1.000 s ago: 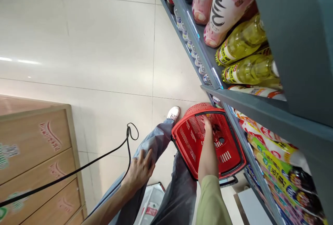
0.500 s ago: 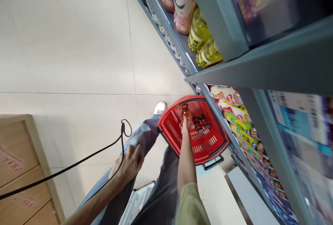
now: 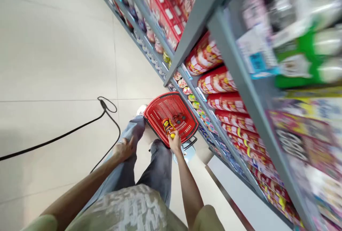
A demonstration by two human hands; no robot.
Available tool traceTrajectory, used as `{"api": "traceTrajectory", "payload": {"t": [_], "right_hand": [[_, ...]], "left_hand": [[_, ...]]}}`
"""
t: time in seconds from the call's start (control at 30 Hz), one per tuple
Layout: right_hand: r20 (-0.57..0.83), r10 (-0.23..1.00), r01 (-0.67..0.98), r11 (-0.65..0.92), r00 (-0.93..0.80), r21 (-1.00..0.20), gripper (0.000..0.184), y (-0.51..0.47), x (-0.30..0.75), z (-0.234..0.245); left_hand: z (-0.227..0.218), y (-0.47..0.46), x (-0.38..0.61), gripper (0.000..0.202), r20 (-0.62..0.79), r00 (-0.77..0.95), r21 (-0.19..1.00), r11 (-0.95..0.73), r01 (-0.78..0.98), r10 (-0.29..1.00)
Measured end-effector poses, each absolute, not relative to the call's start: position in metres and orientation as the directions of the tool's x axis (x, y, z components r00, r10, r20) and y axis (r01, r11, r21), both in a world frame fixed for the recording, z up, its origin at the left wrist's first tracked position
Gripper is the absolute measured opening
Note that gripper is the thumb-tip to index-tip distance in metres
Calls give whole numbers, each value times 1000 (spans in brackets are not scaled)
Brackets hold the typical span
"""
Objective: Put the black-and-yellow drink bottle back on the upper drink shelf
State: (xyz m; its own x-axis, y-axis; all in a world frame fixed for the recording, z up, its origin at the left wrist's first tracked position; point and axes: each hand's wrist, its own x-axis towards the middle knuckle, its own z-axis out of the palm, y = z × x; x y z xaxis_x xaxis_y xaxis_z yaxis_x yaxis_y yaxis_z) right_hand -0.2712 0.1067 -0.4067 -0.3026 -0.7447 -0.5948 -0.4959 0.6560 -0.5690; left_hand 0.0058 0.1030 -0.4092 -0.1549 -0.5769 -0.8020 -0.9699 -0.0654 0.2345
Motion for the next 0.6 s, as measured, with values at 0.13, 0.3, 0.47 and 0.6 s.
{"api": "traceTrajectory", "payload": {"t": [0.13,0.3,0.47,0.6], "right_hand": [[-502,-847,-601,496,-176,-627,14,132,-281,-305],[-392,-920,-673,298,-13,-676,20,164,-304,-187],[-374,-896,-786,45,242,-616,20,177,-332,-71],[-328,-907,-740,29,262,-672,16,176,-358,2]], "left_hand": [[-344,95,-15,46,-794,-297,347,5,-938,-530],[-267,106,-58,88,-521,-578,660,132,-739,-628],[-204,122,-107,93,-256,-782,890,177,-420,-569],[-156,129,-133,77,-143,-866,968,113,-223,-479]]}}
